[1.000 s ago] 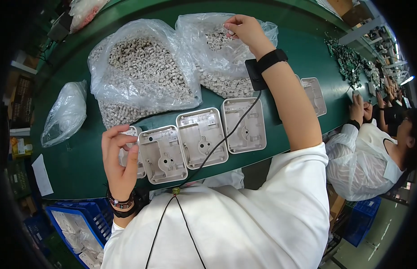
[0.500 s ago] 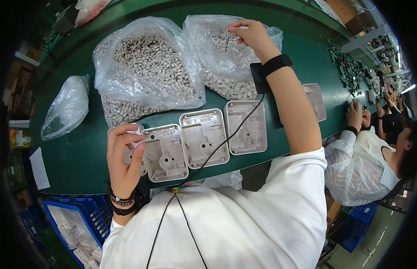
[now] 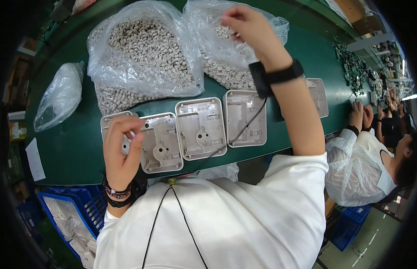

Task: The person picks up small white components from a bag and snaps them into plastic housings. After filling the housings, the person moves them aside and pulls a new set of empty housings into the workspace to repeat the process.

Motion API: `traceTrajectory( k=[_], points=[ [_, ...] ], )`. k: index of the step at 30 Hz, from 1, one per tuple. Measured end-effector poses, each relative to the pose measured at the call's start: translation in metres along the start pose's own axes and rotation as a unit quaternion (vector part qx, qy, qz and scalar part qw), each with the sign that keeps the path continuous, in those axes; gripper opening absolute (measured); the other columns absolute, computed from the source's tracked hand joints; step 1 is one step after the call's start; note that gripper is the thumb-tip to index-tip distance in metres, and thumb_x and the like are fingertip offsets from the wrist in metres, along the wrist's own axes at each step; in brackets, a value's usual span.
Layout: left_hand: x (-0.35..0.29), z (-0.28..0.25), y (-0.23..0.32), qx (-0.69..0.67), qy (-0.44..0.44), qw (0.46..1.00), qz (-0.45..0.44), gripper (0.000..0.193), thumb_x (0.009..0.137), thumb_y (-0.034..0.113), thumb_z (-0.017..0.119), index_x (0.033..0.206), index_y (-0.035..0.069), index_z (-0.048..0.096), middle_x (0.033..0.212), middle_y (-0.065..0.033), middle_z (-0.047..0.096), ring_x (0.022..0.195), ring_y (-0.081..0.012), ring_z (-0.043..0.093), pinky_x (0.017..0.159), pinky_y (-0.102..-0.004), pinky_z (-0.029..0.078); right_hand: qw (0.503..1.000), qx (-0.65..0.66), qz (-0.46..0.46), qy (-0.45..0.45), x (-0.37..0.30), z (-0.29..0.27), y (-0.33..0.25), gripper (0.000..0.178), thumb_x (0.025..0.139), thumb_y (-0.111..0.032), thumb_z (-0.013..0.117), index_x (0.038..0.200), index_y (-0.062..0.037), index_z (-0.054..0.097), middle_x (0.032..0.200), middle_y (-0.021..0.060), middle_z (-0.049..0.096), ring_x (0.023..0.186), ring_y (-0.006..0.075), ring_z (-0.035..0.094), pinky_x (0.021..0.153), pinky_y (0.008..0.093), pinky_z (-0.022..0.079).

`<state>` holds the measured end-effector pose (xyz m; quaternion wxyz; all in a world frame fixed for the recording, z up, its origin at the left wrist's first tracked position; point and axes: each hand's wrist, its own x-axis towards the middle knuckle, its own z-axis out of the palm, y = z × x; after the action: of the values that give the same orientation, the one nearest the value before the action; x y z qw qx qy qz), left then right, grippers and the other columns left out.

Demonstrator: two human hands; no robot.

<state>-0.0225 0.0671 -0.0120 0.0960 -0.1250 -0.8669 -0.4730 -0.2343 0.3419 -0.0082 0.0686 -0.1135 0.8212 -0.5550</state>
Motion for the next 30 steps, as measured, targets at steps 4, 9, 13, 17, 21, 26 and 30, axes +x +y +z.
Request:
traceTrajectory(
  k=[4,9,13,17,21,26,30],
  points=[
    [0.004,0.008,-0.002,-0.122,0.004,0.993,-0.004,0.026,0.082,0.008,0.060,0.105,0.001,0.051,0.090,-0.0111,0.058,0.070,-0.0185,0.056,0.064,-0.0301,0.045,0.977,-0.037,-0.117,-0.176,-0.083,0.067,-0.074,0.006,0.083,-0.006,0.057,0.089,-0.0066,0.057,0.080,-0.0021,0.057,0.062,0.0072,0.050,0.052,0.0212,0.039],
    [0.002,0.019,0.004,-0.143,-0.025,0.989,0.013,0.028,0.084,0.012,0.060,0.108,0.002,0.049,0.084,-0.0102,0.059,0.065,-0.0176,0.056,0.060,-0.0307,0.044,0.946,-0.060,-0.216,-0.233,-0.122,0.097,-0.078,0.011,0.078,0.002,0.060,0.087,-0.0040,0.058,0.080,0.0023,0.055,0.071,0.0116,0.054,0.058,0.0218,0.043],
    [0.003,0.019,0.006,-0.207,-0.044,0.969,-0.129,0.024,0.085,0.016,0.059,0.103,0.003,0.050,0.077,-0.0110,0.059,0.060,-0.0221,0.057,0.056,-0.0319,0.044,0.964,0.204,0.009,-0.171,-0.136,0.102,-0.063,0.010,0.078,0.001,0.062,0.086,-0.0032,0.060,0.083,0.0063,0.053,0.081,0.0154,0.053,0.066,0.0240,0.042],
    [0.000,0.017,-0.001,-0.124,-0.170,0.977,-0.025,0.019,0.085,0.018,0.058,0.096,0.004,0.051,0.070,-0.0114,0.057,0.057,-0.0271,0.056,0.053,-0.0336,0.043,0.970,0.168,-0.044,-0.169,-0.161,0.100,-0.039,0.009,0.079,0.001,0.061,0.088,-0.0019,0.061,0.089,0.0087,0.051,0.089,0.0185,0.051,0.075,0.0279,0.041],
    [-0.001,0.022,0.001,-0.134,-0.275,0.952,0.018,0.015,0.085,0.017,0.057,0.091,0.005,0.051,0.067,-0.0102,0.055,0.057,-0.0298,0.055,0.051,-0.0351,0.042,0.956,0.223,-0.114,-0.149,-0.174,0.108,-0.027,0.010,0.080,0.001,0.062,0.089,-0.0032,0.062,0.094,0.0094,0.050,0.088,0.0200,0.050,0.078,0.0313,0.041],
    [-0.001,0.020,-0.009,-0.144,-0.266,0.952,0.043,0.022,0.081,0.026,0.062,0.082,0.006,0.053,0.064,-0.0069,0.055,0.056,-0.0274,0.056,0.050,-0.0354,0.042,0.958,0.230,-0.036,-0.166,-0.175,0.114,-0.032,0.012,0.079,0.000,0.063,0.090,-0.0042,0.062,0.091,0.0083,0.050,0.089,0.0187,0.050,0.071,0.0314,0.043],
    [-0.007,0.009,-0.014,-0.136,-0.248,0.959,0.029,0.025,0.077,0.030,0.065,0.078,0.007,0.054,0.064,-0.0059,0.055,0.056,-0.0266,0.056,0.049,-0.0348,0.042,0.962,0.174,-0.044,-0.208,-0.165,0.117,-0.040,0.013,0.077,-0.002,0.064,0.089,-0.0043,0.061,0.088,0.0076,0.052,0.084,0.0191,0.052,0.064,0.0312,0.043]
  ],
)
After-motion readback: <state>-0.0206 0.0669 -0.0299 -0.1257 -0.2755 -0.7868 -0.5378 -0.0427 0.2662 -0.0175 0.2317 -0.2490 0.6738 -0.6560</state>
